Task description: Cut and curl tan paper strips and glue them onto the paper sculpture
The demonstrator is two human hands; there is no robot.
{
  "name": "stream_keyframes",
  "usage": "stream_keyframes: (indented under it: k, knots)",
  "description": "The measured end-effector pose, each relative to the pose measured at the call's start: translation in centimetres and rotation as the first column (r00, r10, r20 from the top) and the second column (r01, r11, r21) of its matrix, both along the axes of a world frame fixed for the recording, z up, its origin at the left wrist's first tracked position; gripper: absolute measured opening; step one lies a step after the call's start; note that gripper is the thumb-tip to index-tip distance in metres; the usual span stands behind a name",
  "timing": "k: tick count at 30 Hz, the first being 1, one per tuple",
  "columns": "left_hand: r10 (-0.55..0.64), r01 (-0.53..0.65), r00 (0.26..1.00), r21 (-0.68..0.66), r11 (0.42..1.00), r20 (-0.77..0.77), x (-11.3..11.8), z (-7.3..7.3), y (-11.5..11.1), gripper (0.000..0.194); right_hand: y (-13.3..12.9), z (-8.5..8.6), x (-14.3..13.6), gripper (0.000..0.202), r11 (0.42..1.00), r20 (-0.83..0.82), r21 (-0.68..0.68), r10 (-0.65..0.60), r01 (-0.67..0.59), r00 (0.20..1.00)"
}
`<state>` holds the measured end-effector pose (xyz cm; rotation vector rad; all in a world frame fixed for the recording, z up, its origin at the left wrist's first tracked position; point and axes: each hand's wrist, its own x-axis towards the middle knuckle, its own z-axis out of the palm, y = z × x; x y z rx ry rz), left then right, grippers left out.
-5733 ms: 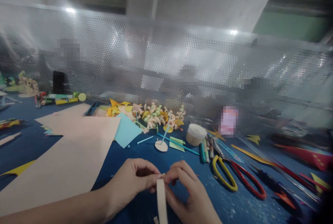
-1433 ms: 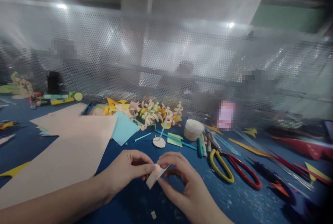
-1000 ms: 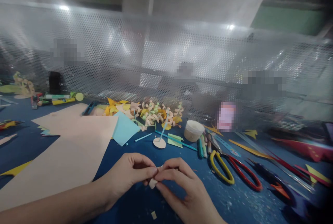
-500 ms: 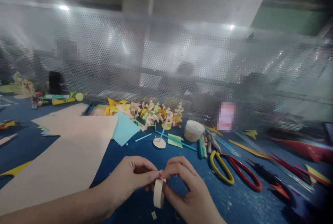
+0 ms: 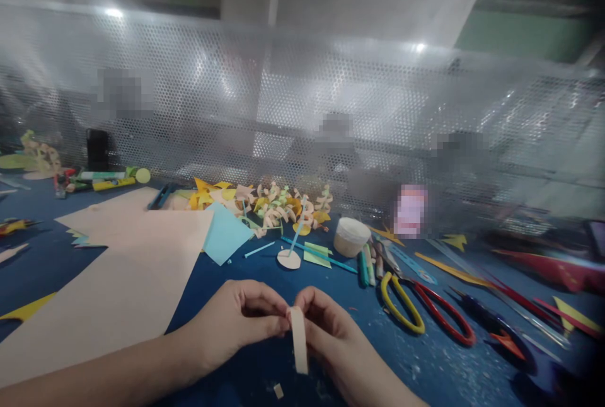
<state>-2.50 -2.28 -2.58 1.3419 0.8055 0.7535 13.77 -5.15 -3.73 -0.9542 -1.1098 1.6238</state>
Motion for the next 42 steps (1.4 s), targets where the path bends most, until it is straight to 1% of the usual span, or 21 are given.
stream_keyframes:
  k: [3, 7, 10, 12, 14, 17, 21, 23, 26, 28, 31, 35, 37, 39, 42]
  knots:
    - [0.016, -0.016, 1.000, 0.004, 1.000, -0.024, 0.1, 0.0, -0.1, 0.011, 0.2, -0.1, 0.1, 0.036, 0.999, -0.004, -0.037, 0.007, -0.008, 1.000]
    - [-0.008, 0.012, 0.997, 0.046, 0.999, -0.083, 0.1, 0.2, -0.1, 0.009, 0.5, 0.1, 0.4, 0.029, 0.999, 0.093, 0.035, 0.021, -0.024, 0.995]
    - [0.010, -0.001, 0.992, 0.067, 0.998, -0.129, 0.0, 0.1, -0.2, 0.010, 0.4, 0.2, 0.5, 0.029, 0.997, 0.129, 0.067, 0.028, -0.037, 0.991]
    - [0.011, -0.004, 0.993, 0.056, 0.998, -0.122, 0.0, 0.1, -0.3, 0.011, 0.3, 0.4, 0.4, 0.031, 0.997, 0.141, 0.075, 0.002, -0.012, 0.990]
    - [-0.015, 0.018, 0.994, 0.027, 0.999, -0.108, 0.0, 0.0, -0.4, 0.012, 0.1, 0.5, 0.2, 0.032, 0.996, 0.152, 0.085, -0.021, 0.008, 0.988]
    - [-0.035, 0.036, 0.991, 0.003, 0.999, -0.129, 0.2, 0.2, -0.6, 0.013, 0.0, 0.7, 0.0, 0.033, 0.996, 0.134, 0.092, -0.005, -0.008, 0.991]
    - [-0.018, 0.017, 0.990, -0.006, 1.000, -0.141, 0.3, 0.1, -0.6, 0.016, 0.2, 0.3, 0.1, 0.033, 0.992, 0.118, 0.124, -0.004, -0.011, 0.993]
    - [-0.012, 0.010, 0.991, -0.018, 1.000, -0.131, 0.3, -0.1, -0.5, 0.015, 0.3, 0.0, 0.3, 0.034, 0.989, 0.133, 0.146, -0.030, 0.010, 0.991]
    - [-0.005, 0.001, 0.993, -0.038, 0.999, -0.114, 0.2, -0.6, -0.3, 0.012, 0.4, -0.1, 0.6, 0.038, 0.989, 0.184, 0.144, -0.058, 0.032, 0.981]
    - [-0.005, 0.000, 0.995, -0.053, 0.999, -0.104, 0.2, -0.6, -0.3, 0.012, 0.3, 0.1, 0.7, 0.038, 0.985, 0.238, 0.172, -0.050, 0.009, 0.970]
    - [-0.003, -0.005, 0.994, -0.071, 0.997, -0.107, 0.2, -0.4, -0.3, 0.013, 0.3, 0.6, 0.8, 0.033, 0.961, 0.341, 0.272, -0.055, -0.042, 0.939]
    - [-0.003, -0.007, 0.992, -0.077, 0.997, -0.129, 0.3, -0.1, -0.3, 0.014, 0.3, 0.8, 0.9, 0.015, 0.907, 0.438, 0.420, -0.180, -0.024, 0.881]
    - [-0.017, 0.011, 0.990, -0.050, 0.999, -0.142, 0.2, -0.1, -0.2, 0.014, 0.3, 0.6, 0.9, 0.009, 0.887, 0.469, 0.461, -0.228, -0.016, 0.853]
    - [-0.034, 0.034, 0.986, -0.006, 0.999, -0.164, 0.0, -0.1, -0.3, 0.015, 0.2, 0.4, 1.0, 0.008, 0.879, 0.501, 0.476, -0.256, -0.016, 0.827]
    - [-0.042, 0.072, 0.968, 0.113, 0.991, -0.247, -0.2, 0.2, -0.3, 0.014, 0.2, 0.2, 1.0, 0.009, 0.866, 0.530, 0.500, -0.279, -0.029, 0.801]
